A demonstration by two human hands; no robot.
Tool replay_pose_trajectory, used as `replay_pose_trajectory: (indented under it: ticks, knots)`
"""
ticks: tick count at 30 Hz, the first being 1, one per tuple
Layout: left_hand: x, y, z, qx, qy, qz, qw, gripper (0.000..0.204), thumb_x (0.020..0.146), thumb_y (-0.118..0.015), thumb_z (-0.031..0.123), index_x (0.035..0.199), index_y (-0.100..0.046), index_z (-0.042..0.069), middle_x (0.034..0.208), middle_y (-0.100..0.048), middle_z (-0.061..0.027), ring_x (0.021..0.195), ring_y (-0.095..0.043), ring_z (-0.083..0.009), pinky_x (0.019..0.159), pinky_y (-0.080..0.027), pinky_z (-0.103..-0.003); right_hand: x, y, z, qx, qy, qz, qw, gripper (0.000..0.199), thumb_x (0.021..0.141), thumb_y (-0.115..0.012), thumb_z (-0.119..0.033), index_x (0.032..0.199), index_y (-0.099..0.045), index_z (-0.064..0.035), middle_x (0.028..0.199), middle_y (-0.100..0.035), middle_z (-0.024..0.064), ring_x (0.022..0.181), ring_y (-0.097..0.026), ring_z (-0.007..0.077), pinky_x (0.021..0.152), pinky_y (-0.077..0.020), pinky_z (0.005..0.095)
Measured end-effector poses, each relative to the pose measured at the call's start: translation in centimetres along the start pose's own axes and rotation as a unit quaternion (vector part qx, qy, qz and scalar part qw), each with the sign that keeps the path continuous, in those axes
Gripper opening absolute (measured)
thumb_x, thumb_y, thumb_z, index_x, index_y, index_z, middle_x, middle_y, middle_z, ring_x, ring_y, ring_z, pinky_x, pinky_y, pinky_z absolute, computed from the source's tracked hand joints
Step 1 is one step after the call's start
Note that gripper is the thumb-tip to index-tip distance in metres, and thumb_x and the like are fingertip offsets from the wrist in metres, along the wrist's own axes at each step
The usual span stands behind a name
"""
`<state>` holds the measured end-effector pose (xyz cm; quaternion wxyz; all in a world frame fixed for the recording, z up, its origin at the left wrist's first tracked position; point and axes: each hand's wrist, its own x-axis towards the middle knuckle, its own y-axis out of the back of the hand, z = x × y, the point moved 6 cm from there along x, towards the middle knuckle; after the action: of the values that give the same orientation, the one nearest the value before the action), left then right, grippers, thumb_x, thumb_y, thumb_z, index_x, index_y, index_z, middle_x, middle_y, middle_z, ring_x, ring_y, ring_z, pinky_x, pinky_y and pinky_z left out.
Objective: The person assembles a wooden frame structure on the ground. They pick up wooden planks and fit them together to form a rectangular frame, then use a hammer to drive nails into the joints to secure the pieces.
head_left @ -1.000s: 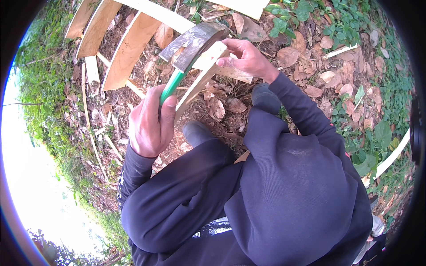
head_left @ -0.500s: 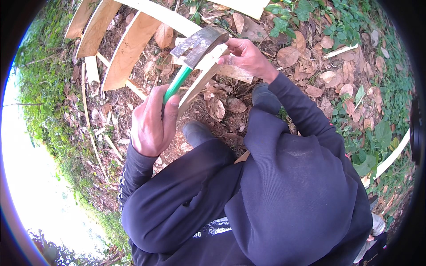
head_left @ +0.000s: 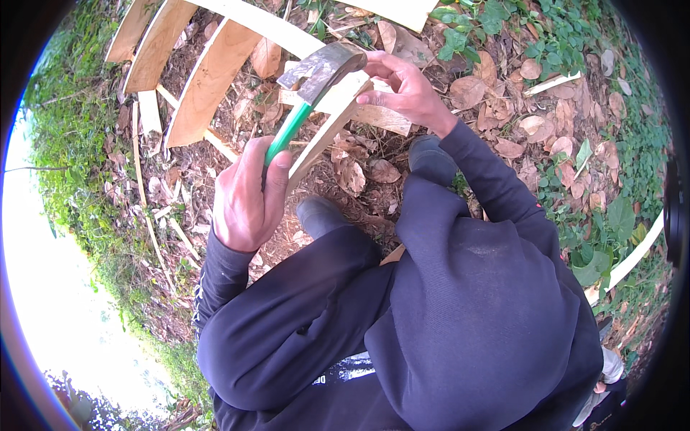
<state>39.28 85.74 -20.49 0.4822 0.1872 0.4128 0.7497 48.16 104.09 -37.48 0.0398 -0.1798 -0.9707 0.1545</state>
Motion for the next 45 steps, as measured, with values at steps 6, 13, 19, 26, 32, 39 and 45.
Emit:
replay_pose_trajectory:
  ticks: [6, 13, 19, 26, 32, 39, 45]
  knots:
    - [0.2, -0.1, -0.1, 0.001, 0.003, -0.003, 1.000, 0.018, 0.099, -0.055, 0.014, 0.105, -0.056, -0.002, 0.069, -0.057, -0.0165, 0.057, -0.060, -0.0325, 0.055, -0.046, -0.038, -0.3, 0.7, -0.2, 0.002, 0.015, -0.024, 1.000, 0.048, 0.084, -0.073, -0.003, 0.130, -0.060, -0.0005, 0.125, -0.064, 0.0091, 0.108, -0.062, 0.0138, 0.102, -0.0462, 0.0317]
    - [0.3, -0.2, -0.2, 0.004, 0.009, 0.009, 1.000, 0.024, 0.101, -0.050, 0.019, 0.103, -0.059, -0.003, 0.064, -0.058, -0.0140, 0.053, -0.059, -0.0271, 0.054, -0.044, -0.035, 0.2, 0.8, -0.7, -0.012, 0.020, -0.022, 0.999, 0.042, 0.083, -0.073, 0.002, 0.122, -0.061, 0.0090, 0.118, -0.067, 0.0148, 0.106, -0.063, 0.0152, 0.095, -0.0513, 0.0292]
    - [0.3, -0.2, -0.4, 0.008, 0.014, 0.007, 1.000, 0.025, 0.101, -0.050, 0.020, 0.103, -0.059, -0.003, 0.065, -0.058, -0.0141, 0.053, -0.059, -0.0272, 0.054, -0.044, -0.036, 0.2, 0.6, -1.2, -0.008, 0.007, -0.013, 1.000, 0.042, 0.083, -0.076, -0.003, 0.120, -0.061, 0.0096, 0.115, -0.067, 0.0153, 0.107, -0.063, 0.0157, 0.094, -0.0521, 0.0291]
    - [0.3, -0.5, -0.5, 0.003, 0.005, -0.009, 1.000, 0.019, 0.100, -0.053, 0.016, 0.103, -0.057, -0.002, 0.066, -0.057, -0.0164, 0.056, -0.059, -0.0325, 0.055, -0.045, -0.038, 0.3, 0.7, -1.0, 0.011, -0.001, -0.015, 1.000, 0.043, 0.083, -0.076, -0.006, 0.120, -0.061, 0.0104, 0.110, -0.069, 0.0155, 0.097, -0.067, 0.0146, 0.088, -0.0533, 0.0261]
    - [0.2, -0.5, -0.5, 0.001, 0.013, -0.022, 1.000, 0.017, 0.099, -0.054, 0.014, 0.105, -0.056, -0.001, 0.068, -0.057, -0.0178, 0.058, -0.060, -0.0342, 0.056, -0.046, -0.039, 0.3, 0.9, -0.6, 0.050, -0.013, -0.014, 0.999, 0.043, 0.083, -0.076, -0.005, 0.121, -0.061, 0.0107, 0.108, -0.070, 0.0148, 0.095, -0.068, 0.0140, 0.084, -0.0548, 0.0248]
    - [0.1, -0.2, 0.0, 0.010, 0.003, -0.015, 1.000, 0.017, 0.099, -0.054, 0.014, 0.105, -0.056, -0.002, 0.068, -0.057, -0.0177, 0.058, -0.060, -0.0344, 0.055, -0.046, -0.039, 0.3, 1.1, -0.1, 0.026, -0.007, -0.057, 0.998, 0.042, 0.089, -0.067, -0.001, 0.130, -0.057, 0.0034, 0.123, -0.065, 0.0130, 0.101, -0.067, 0.0150, 0.094, -0.0526, 0.0274]
    - [0.1, -0.1, -0.2, 0.016, 0.020, -0.019, 0.999, 0.017, 0.099, -0.054, 0.014, 0.104, -0.056, -0.002, 0.067, -0.055, -0.0176, 0.058, -0.059, -0.0348, 0.055, -0.045, -0.040, 0.4, 1.0, -0.4, 0.047, -0.008, -0.057, 0.997, 0.042, 0.087, -0.068, 0.001, 0.128, -0.058, 0.0039, 0.122, -0.065, 0.0135, 0.104, -0.065, 0.0154, 0.095, -0.0532, 0.0281]
